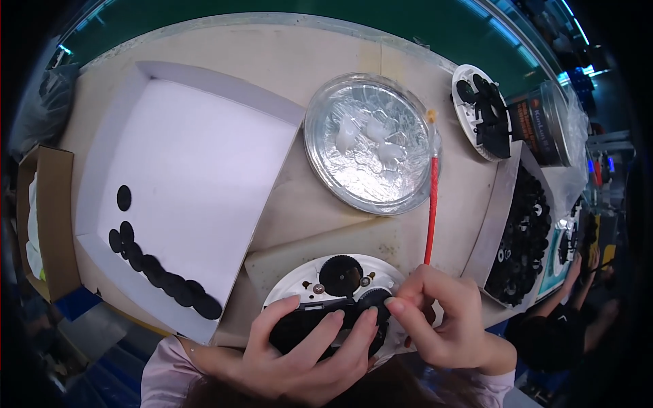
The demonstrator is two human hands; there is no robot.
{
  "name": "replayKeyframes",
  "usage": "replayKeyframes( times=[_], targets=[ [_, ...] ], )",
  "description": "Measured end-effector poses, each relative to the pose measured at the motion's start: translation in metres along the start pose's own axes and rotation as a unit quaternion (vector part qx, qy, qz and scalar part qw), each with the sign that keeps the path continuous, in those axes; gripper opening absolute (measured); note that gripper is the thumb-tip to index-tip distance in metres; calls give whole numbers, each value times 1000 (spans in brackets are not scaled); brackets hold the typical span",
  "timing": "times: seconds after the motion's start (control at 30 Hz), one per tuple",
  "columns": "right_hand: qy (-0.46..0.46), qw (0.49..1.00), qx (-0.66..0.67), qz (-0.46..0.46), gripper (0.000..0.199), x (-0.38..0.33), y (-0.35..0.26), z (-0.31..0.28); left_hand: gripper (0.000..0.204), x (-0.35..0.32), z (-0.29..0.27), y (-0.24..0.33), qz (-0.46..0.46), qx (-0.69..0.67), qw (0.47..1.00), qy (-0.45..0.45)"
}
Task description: The recorder is assembling small black circular parts onto a larger white fixture base using a brush and adhesive.
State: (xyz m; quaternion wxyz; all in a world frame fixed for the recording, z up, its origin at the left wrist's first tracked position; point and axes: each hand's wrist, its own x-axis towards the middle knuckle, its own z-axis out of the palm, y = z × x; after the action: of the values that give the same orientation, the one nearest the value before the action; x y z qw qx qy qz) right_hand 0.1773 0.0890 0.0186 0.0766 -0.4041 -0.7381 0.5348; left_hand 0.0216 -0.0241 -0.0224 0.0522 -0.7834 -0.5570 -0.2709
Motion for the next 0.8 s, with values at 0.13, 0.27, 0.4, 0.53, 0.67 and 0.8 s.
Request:
replayKeyframes(
  times=[0.13,0.27,0.4,0.53,0.67,0.8],
  targets=[
    [-36,998,-25,34,16,6,-5,-6,28,2,-1,2,-11,-8,1000,-23],
    [-8,998,1,63,17,12,-10,-7,15,4,5,-3,-20,-33,999,34],
    [-31,991,93,86,21,11,0,-4,26,5,-2,0,-17,-65,997,29],
    [-27,994,94,47,23,14,14,1,45,2,-4,-2,18,-60,998,-17],
    [5,996,78,-37,21,14,33,9,47,5,-8,1,-3,-89,995,-36],
    [12,996,63,-68,23,20,38,11,46,6,-10,5,-4,-91,996,-20]
  ],
)
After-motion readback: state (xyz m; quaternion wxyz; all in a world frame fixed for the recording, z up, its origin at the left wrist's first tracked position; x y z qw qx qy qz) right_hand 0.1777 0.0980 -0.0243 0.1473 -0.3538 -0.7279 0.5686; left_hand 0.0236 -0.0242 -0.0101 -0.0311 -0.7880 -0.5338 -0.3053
